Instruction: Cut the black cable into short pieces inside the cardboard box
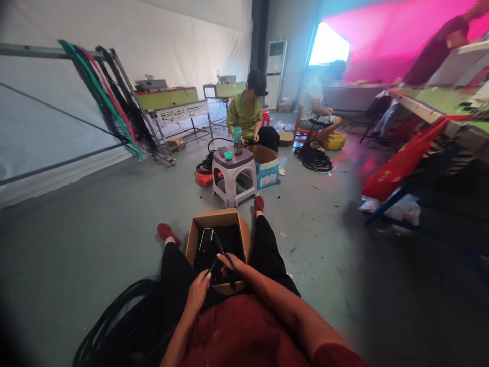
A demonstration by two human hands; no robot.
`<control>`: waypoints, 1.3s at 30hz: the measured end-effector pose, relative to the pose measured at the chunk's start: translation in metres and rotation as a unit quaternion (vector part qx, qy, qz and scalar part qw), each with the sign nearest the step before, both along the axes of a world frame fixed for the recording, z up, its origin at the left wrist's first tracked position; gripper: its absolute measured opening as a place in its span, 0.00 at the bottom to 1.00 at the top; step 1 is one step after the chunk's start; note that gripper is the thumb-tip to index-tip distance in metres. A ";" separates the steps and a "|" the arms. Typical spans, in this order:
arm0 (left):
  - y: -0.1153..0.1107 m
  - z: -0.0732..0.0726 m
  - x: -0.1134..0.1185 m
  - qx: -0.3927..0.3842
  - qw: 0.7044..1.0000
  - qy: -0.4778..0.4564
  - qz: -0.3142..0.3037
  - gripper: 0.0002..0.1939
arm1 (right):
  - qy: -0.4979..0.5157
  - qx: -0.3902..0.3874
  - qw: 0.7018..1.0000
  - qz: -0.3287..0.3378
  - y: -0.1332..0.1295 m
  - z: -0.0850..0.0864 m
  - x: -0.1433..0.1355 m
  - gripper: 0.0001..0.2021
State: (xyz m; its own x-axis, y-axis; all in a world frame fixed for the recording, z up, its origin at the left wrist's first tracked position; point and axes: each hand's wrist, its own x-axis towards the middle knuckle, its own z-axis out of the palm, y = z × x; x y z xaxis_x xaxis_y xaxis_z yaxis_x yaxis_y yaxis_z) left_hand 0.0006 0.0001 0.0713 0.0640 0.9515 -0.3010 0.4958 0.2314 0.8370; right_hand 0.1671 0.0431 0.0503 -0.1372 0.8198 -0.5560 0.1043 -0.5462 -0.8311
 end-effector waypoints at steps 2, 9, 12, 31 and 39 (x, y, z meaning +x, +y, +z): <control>0.003 -0.003 -0.001 -0.006 1.000 -0.010 0.019 0.34 | 0.003 -0.011 1.000 -0.004 -0.003 -0.002 0.000 0.15; 0.013 -0.012 -0.009 -0.025 0.993 -0.079 0.081 0.46 | -0.022 0.042 0.999 0.021 -0.019 0.009 0.015 0.14; 0.014 -0.008 -0.008 -0.021 0.990 -0.111 0.088 0.48 | -0.050 0.076 0.995 0.042 -0.032 0.018 0.021 0.10; 0.005 -0.026 -0.013 -0.026 0.967 -0.233 0.103 0.30 | -0.189 0.164 0.946 0.206 -0.060 -0.007 0.038 0.26; 0.006 -0.031 -0.012 -0.029 0.966 -0.245 0.081 0.30 | -0.194 0.164 0.936 0.242 -0.056 -0.012 0.036 0.29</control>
